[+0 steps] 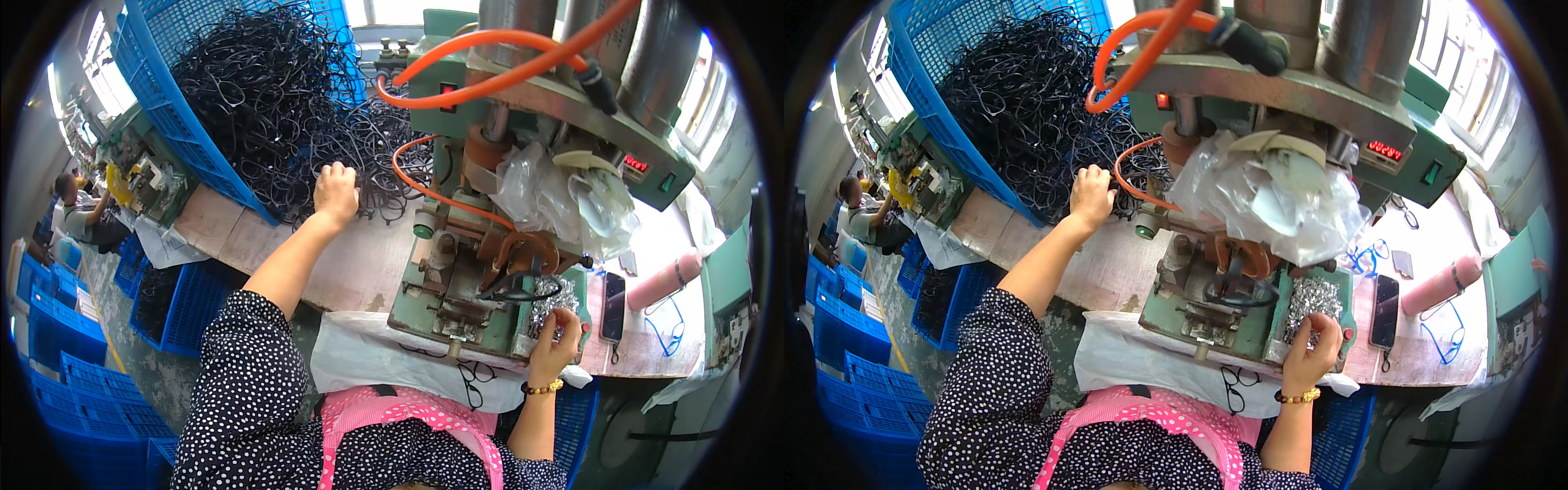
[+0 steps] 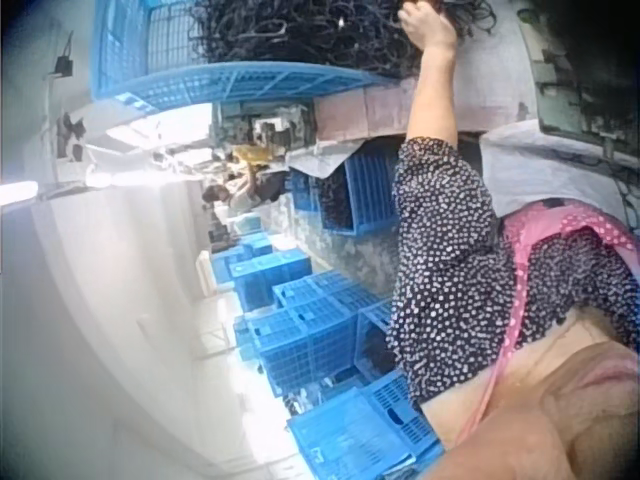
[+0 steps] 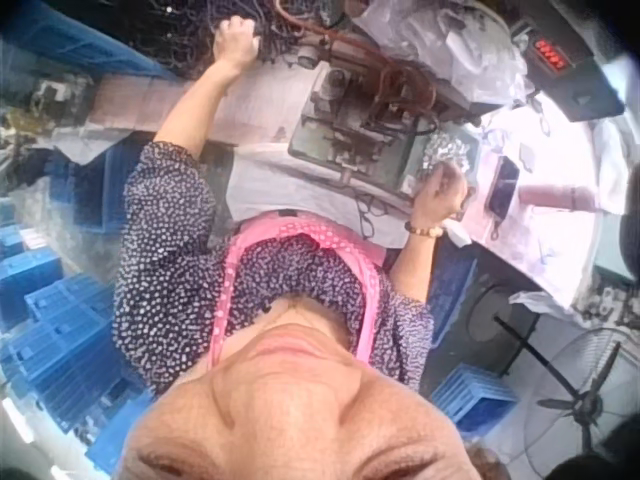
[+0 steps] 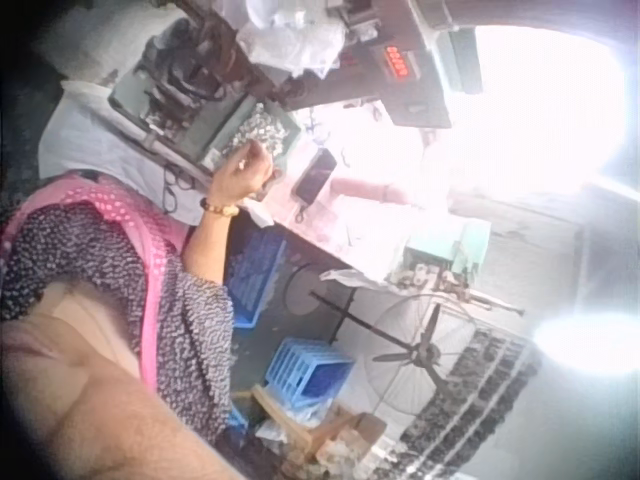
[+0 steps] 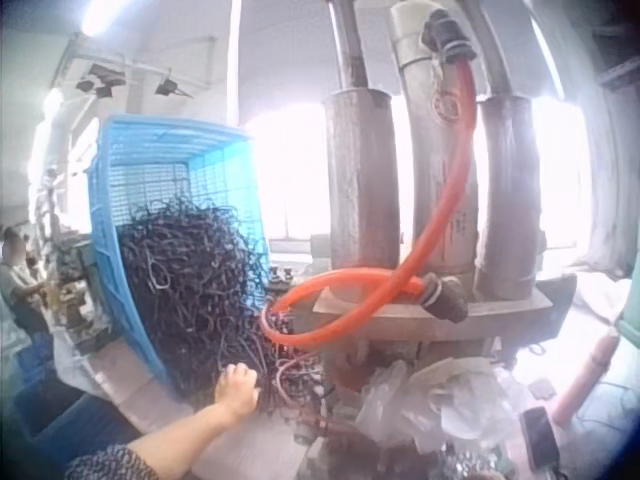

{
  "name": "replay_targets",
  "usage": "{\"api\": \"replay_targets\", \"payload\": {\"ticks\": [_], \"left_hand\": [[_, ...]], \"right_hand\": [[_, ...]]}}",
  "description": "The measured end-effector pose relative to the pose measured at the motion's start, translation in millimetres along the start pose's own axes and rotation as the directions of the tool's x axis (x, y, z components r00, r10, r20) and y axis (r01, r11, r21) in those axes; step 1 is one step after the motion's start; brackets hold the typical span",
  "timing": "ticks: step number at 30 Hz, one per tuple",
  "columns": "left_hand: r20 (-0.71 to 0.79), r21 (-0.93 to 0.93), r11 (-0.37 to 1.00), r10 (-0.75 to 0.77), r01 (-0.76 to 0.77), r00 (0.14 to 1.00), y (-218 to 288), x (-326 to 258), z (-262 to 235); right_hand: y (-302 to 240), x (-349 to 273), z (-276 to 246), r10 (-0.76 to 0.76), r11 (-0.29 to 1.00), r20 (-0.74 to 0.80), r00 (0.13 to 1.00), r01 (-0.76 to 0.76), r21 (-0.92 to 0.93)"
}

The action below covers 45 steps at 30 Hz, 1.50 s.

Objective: The person repeatedly picks black cables from a blue basket, places them into a press machine, and adds small metal pins to secure the ends. The finished cables are dropped into a white bag below the machine.

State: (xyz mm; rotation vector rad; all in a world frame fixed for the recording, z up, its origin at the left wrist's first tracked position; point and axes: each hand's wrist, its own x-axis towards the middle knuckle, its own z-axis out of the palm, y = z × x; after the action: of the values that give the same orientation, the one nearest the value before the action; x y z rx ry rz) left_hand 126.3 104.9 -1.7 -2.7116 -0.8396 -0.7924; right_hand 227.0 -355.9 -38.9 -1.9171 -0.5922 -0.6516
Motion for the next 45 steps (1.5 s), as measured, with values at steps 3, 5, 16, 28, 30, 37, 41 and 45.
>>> {"api": "replay_targets", "payload": {"ticks": [3,5,16,28,30,37,41,45], "left_hand": [[-0.074,-0.037,0.988,0.146,-0.149,0.986,10,-17,-9],[-0.100,-0.118,0.971,0.197,-0.209,0.975,19,-41,-21],[0.035,-0.667,0.745,0.025,0.005,0.999,38,-175,-65],[0.317,-0.386,0.893,-0.105,0.230,0.942,6,-152,-51],[0.235,-0.333,0.930,-0.079,0.156,0.969,8,-147,-47],[0.005,-0.233,0.972,0.018,-0.016,1.000,23,-142,-70],[0.158,-0.773,0.582,-0.209,0.253,0.965,35,-146,-105],[0.401,-0.890,0.117,-0.260,0.440,0.879,49,-140,-138]], "right_hand": [[3,-1,2,0.004,1.000,-0.005,1.000,-0.004,0.031],[3,0,1,0.000,0.999,0.012,1.000,-0.001,0.043],[-2,2,-10,-0.002,0.996,0.111,0.994,-0.007,0.086],[0,3,-6,-0.076,0.997,0.128,0.989,0.072,0.034],[2,2,-7,-0.086,0.996,0.143,0.986,0.083,0.023],[12,0,-10,-0.069,0.997,0.131,0.989,0.065,0.039],[9,5,-13,-0.001,0.993,0.169,0.986,-0.018,0.113],[-8,14,-17,0.126,0.951,0.199,0.972,-0.176,0.253]]}}
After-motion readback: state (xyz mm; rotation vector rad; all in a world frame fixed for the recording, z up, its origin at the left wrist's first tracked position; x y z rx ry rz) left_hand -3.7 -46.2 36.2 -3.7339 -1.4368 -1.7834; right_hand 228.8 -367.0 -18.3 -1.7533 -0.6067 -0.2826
